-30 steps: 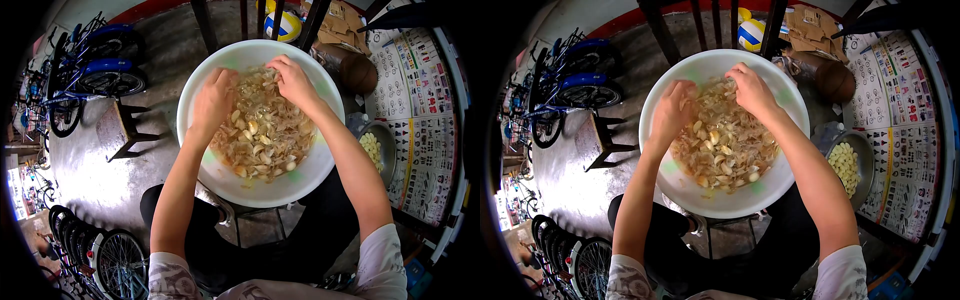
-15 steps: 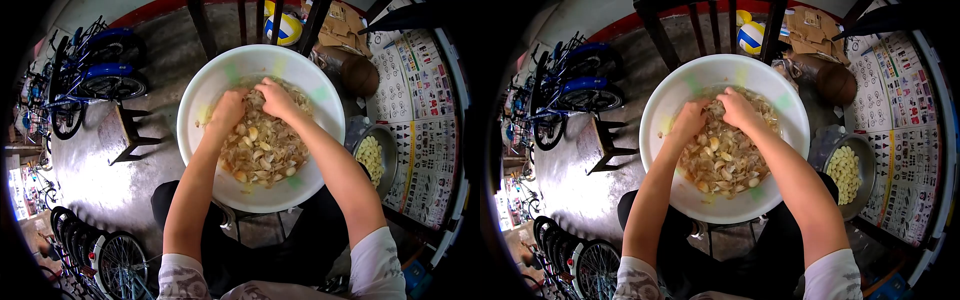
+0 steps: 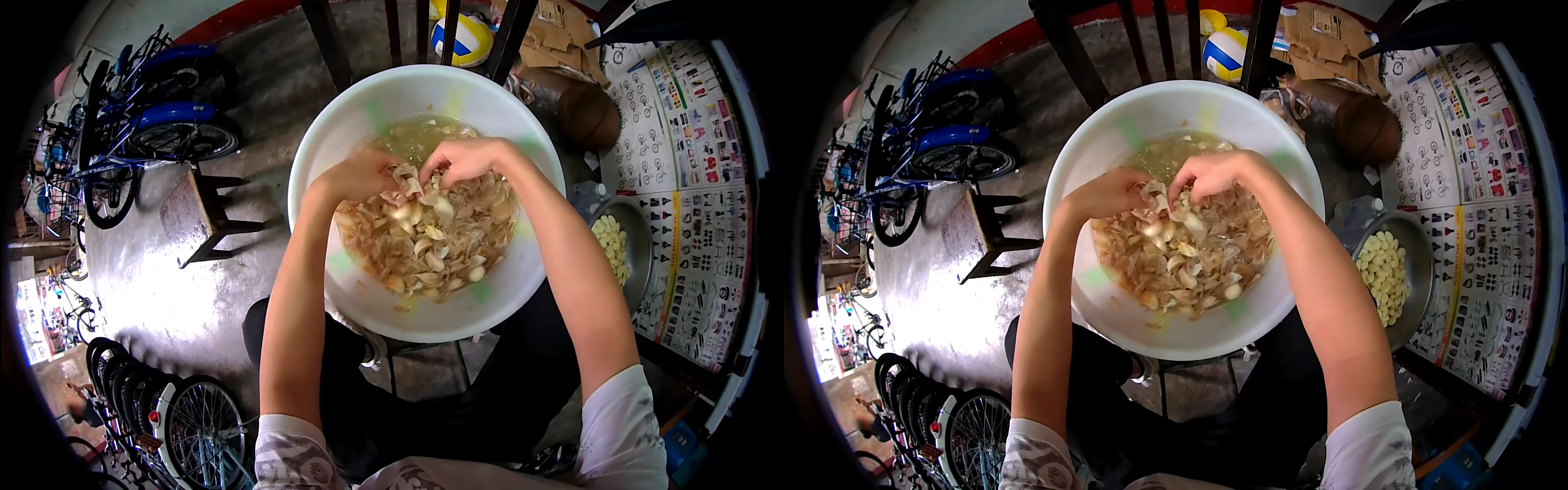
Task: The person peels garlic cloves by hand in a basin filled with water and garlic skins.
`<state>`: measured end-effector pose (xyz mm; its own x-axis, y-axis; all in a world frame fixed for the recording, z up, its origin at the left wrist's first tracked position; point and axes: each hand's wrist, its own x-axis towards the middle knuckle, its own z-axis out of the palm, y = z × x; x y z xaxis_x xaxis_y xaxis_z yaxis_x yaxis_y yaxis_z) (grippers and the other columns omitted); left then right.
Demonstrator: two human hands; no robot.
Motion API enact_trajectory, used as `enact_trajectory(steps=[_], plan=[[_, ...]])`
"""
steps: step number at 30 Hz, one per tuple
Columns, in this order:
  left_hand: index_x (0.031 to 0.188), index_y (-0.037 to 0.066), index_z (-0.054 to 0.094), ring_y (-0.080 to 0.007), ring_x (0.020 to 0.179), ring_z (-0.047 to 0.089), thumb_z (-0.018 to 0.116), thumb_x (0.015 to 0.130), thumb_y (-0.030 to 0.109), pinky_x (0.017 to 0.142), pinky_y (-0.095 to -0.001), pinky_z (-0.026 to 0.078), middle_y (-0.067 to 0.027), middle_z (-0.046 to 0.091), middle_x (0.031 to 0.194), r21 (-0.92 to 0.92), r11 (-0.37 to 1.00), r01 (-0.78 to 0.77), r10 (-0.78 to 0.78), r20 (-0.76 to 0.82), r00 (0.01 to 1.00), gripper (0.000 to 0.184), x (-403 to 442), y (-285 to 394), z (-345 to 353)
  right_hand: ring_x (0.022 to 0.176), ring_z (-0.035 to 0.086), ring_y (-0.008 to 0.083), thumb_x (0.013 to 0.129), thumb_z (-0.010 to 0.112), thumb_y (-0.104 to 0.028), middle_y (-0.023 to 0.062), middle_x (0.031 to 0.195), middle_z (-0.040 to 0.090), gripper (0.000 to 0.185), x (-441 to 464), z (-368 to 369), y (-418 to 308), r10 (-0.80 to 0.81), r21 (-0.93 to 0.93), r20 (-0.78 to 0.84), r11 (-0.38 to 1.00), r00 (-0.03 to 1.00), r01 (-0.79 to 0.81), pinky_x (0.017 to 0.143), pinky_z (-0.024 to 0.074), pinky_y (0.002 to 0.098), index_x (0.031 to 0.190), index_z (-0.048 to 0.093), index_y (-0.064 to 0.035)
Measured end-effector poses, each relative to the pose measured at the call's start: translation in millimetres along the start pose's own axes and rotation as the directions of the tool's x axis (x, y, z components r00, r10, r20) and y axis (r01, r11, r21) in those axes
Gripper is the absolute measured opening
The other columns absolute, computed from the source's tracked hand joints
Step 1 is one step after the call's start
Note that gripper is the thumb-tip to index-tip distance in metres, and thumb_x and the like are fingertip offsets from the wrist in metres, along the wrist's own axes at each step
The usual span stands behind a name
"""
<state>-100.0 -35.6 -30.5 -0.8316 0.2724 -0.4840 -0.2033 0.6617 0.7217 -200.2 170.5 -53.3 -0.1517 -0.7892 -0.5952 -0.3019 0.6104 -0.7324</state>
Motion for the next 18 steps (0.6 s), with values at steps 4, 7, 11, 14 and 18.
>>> enact_trajectory(steps=[4, 7, 11, 14, 18], plan=[[0.108, 0.004, 0.068, -0.0219, 0.072, 0.063, 0.064, 0.081, 0.011, 0.070, -0.0359, 0.048, -0.0140, 0.067, 0.078, 0.002, 0.995, -0.104, 0.102, -0.246, 0.964, 0.028, 6, -13, 9, 0.074, 0.055, 0.0099, 0.081, 0.059, -0.008, 0.0039, 0.098, 0.070, 0.040, -13, -6, -20, 0.064, 0.082, 0.029, 0.994, 0.998, -0.066, 0.068, 0.0459, 0.0274, 0.120, 0.065, -0.0091], [0.108, 0.005, 0.069, -0.0259, 0.073, 0.064, 0.066, 0.081, 0.012, 0.071, -0.0375, 0.049, -0.0159, 0.067, 0.080, 0.066, 0.997, -0.048, 0.065, -0.293, 0.954, 0.028, 1, -9, 5, 0.072, 0.054, 0.0082, 0.086, 0.055, -0.010, 0.0024, 0.094, 0.070, 0.036, -11, -7, -18, 0.140, 0.162, -0.062, 0.978, 0.988, -0.129, 0.064, 0.0446, 0.0266, 0.122, 0.062, -0.0065], [0.107, 0.004, 0.069, -0.0272, 0.073, 0.064, 0.067, 0.081, 0.011, 0.070, -0.0378, 0.049, -0.0165, 0.067, 0.079, 0.085, 0.995, -0.054, 0.075, -0.273, 0.959, 0.027, 3, -12, 6, 0.071, 0.053, 0.0056, 0.090, 0.054, -0.013, 0.0008, 0.087, 0.070, 0.030, 9, -4, 13, 0.030, 0.145, -0.193, 0.989, 0.981, -0.001, 0.055, 0.0410, 0.0256, 0.119, 0.062, -0.0070], [0.106, 0.004, 0.070, -0.0236, 0.073, 0.064, 0.068, 0.081, 0.010, 0.071, -0.0361, 0.050, -0.0140, 0.068, 0.079, 0.060, 0.991, -0.121, 0.134, -0.370, 0.919, 0.025, 7, -13, 8, 0.072, 0.053, 0.0061, 0.092, 0.054, -0.018, 0.0000, 0.082, 0.068, 0.026, -1, -4, -2, 0.136, 0.260, -0.206, 0.962, 0.969, -0.080, 0.057, 0.0421, 0.0251, 0.113, 0.065, -0.0078], [0.105, 0.007, 0.072, -0.0178, 0.076, 0.065, 0.066, 0.080, 0.003, 0.074, -0.0326, 0.051, -0.0108, 0.070, 0.080, 0.023, 0.995, -0.095, 0.098, -0.227, 0.969, 0.027, 5, -13, 4, 0.072, 0.053, 0.0067, 0.092, 0.056, -0.022, -0.0001, 0.079, 0.066, 0.026, -8, -8, -14, 0.172, 0.303, -0.109, 0.944, 0.979, -0.132, 0.061, 0.0439, 0.0264, 0.109, 0.069, -0.0086]])
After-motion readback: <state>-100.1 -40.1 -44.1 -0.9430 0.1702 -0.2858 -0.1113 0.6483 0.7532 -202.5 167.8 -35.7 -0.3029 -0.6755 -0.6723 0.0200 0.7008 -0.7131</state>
